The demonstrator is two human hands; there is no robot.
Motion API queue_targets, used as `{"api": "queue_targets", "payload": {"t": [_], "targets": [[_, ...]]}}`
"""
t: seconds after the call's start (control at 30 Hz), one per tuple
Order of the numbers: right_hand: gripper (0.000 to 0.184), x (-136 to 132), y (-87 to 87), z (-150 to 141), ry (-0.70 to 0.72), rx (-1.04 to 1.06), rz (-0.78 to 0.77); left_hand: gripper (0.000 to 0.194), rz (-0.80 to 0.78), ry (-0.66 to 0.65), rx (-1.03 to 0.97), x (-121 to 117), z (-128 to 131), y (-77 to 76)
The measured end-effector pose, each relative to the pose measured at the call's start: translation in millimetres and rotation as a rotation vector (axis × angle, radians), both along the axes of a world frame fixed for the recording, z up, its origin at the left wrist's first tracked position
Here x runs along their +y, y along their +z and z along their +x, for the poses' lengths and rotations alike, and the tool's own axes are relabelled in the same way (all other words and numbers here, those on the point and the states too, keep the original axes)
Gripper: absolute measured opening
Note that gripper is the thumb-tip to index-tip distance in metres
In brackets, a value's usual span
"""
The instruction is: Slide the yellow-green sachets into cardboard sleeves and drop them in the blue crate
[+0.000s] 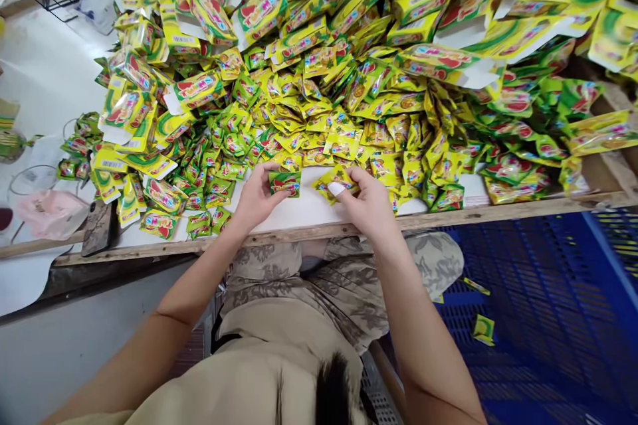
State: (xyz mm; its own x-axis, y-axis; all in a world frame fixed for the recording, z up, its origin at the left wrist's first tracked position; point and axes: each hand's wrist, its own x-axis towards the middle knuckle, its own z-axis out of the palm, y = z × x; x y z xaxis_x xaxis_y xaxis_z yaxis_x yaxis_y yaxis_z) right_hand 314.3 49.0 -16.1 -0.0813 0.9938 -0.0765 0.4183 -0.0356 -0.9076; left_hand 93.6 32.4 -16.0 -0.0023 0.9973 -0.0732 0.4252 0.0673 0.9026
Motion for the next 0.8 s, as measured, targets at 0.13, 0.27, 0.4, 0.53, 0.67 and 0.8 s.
{"api": "queue_targets", "payload": {"t": [0.13, 0.27, 0.4, 0.53, 0.67, 0.8], "targets": [[0.030, -7, 4.6, -25, 0.009, 0.459, -0.126, 0.032, -0.016, -0.038, -0.280, -10, 8, 4.4], [0.036, -12, 2.4, -49, -0.084, 0.578, -0.181, 0.031, -0.017, -0.012, -0.419, -21, 15, 10.8], [0.039, -18, 1.8, -53, -0.105, 0.570, -0.190, 0.027, 0.046, -0.019, -0.367, -30, 17, 12.3], [0.035, -24, 4.5, -53, -0.065, 0.484, -0.130, 0.038, 0.029, -0.052, -0.328, -34, 18, 11.8], [0.034, -29, 1.3, -56, -0.064, 0.374, -0.097, 0.047, 0.067, -0.036, -0.257, -36, 21, 15.5], [0.030, -33, -2.5, -57, 0.008, 0.204, -0.002, 0.037, 0.069, -0.063, -0.179, -38, 23, 15.7]]}}
